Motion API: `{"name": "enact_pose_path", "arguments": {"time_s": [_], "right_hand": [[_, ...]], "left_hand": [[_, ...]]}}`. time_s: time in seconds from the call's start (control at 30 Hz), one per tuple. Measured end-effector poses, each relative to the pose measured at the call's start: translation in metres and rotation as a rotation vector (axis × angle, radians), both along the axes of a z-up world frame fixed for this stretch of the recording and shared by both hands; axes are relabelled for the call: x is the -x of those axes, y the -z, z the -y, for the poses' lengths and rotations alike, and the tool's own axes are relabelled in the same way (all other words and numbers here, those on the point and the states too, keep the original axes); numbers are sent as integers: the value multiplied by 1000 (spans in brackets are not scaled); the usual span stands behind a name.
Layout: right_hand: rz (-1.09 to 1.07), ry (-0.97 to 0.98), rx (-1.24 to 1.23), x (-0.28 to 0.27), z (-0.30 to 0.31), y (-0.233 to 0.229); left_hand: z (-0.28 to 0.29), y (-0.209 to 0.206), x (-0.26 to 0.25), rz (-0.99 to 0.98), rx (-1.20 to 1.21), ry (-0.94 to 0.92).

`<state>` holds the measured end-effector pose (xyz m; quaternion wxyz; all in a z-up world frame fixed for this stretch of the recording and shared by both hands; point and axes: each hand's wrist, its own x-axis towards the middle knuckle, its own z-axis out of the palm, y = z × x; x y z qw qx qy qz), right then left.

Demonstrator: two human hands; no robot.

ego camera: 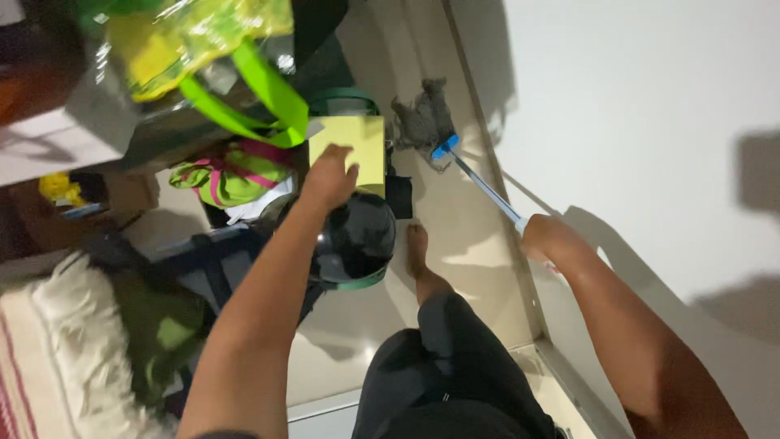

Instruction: Mopping the floor by dipping the mop in a bucket, wringing it by hand, and wiping the floor surface.

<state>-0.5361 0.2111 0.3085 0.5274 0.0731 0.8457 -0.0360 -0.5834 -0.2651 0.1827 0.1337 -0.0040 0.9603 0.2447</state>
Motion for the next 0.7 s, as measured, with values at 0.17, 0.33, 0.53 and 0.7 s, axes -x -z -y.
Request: {"name": "enact_pose_path", "arguments": {"time_s": [0.17,0.33,0.53,0.7], "right_hand": [[89,15,34,30,-2,-16],[60,67,21,49,-7,-28],[168,175,-27,66,3,-36],[134,157,-4,31,-35,19]], "left_hand": [[0,21,93,285,255,-41],[42,101,149,86,-46,-85],[89,137,156,11,-69,13],[102,130,141,55,-189,-114]]}}
